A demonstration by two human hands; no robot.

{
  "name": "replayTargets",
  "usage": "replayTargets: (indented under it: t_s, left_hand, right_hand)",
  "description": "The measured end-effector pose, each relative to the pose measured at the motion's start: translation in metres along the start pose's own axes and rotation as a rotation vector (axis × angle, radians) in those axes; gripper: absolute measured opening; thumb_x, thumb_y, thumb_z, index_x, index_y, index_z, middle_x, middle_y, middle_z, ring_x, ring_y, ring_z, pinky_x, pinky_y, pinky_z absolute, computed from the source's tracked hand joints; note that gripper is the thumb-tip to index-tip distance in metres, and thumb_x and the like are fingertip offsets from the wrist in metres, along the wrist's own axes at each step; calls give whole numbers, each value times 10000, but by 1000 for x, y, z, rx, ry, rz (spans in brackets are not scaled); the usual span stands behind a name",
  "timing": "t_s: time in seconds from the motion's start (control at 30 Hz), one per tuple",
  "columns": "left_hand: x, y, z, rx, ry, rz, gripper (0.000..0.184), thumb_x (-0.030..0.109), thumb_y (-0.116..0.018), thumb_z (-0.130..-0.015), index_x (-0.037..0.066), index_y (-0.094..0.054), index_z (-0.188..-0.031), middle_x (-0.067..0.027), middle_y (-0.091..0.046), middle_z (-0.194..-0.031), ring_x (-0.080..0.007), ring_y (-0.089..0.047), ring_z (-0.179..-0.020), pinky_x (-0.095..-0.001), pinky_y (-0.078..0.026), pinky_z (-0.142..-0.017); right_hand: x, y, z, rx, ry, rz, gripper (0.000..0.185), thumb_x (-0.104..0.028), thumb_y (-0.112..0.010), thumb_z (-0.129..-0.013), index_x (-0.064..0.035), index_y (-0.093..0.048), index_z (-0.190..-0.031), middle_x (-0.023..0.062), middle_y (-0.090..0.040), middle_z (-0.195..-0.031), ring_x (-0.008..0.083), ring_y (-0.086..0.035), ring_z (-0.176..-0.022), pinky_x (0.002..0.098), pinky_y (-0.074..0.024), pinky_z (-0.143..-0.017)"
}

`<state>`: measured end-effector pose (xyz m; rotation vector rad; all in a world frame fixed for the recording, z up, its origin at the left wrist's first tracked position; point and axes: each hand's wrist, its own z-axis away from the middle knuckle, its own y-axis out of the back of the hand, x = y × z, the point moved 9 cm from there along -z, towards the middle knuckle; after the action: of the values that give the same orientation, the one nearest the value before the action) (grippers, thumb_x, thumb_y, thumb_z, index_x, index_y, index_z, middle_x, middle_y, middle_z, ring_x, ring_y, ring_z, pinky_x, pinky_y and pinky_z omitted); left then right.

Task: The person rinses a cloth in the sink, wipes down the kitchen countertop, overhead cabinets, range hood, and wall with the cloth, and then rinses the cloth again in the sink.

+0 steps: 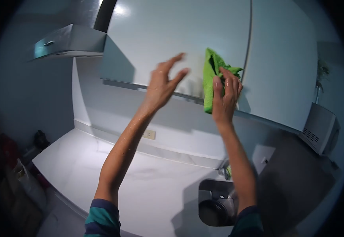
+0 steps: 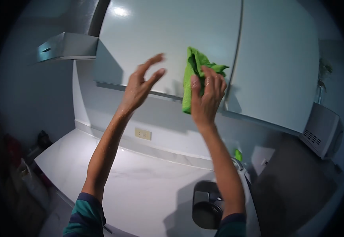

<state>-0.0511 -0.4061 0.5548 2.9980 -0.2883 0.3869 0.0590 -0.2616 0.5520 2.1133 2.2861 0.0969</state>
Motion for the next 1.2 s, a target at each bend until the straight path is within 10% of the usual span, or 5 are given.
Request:
replayTargets:
  t_s: [0.37, 0.5, 0.73, 1.0, 1.2]
  left_hand:
    - [-182, 116, 17, 109, 55, -905, 595, 464, -209, -898, 132, -86, -1376, -66, 2, -1438, -265, 73, -1316, -452, 135, -1013]
    - [-188, 119, 17, 107, 54, -823, 618, 487, -183, -892, 117, -75, -1375, -67, 4, -1438, -243, 72, -1318, -449, 146, -1009]
    - [-160, 180, 16, 688, -83, -374, 741, 603, -138, -838, 89, -85, -1370, -98, -101, -1425, -286, -45, -1317, -469, 51, -1030]
    - [-190, 173, -17, 661, -75, -726, 780, 647, -122, -810, 107, -79, -1371, -78, -118, -1424, -242, -92, -1316, -474, -38, -1035]
    - [-150, 166, 12, 946, -111, -435, 588, 466, -268, -895, 21, -318, -1277, -133, -301, -1314, -275, -234, -1243, -431, -176, -1009]
  right_hand:
    - [51, -39, -220, 233, 331, 981, 578, -351, -370, -889, -123, -138, -1366, 119, -213, -1389, 280, -295, -1229, 531, -197, -990]
    - [-21, -87, -290, 721, 687, 576, 409, -273, -515, -802, -49, -437, -1134, 172, -537, -973, 305, -473, -977, 451, -344, -813]
    - [-155, -274, -32, -703, 966, 391, 610, -434, -539, -678, -62, -493, -1159, 150, -411, -1263, 313, -330, -1207, 447, -168, -1046]
    - [74, -67, -283, 525, 269, 912, 530, -315, -401, -846, -96, -278, -1312, 165, -238, -1364, 357, -212, -1246, 481, -215, -991]
    - [-168, -211, -61, -26, 809, 141, 346, -206, -511, -768, -155, -531, -1109, 44, -500, -1139, 217, -408, -1129, 388, -300, -1002]
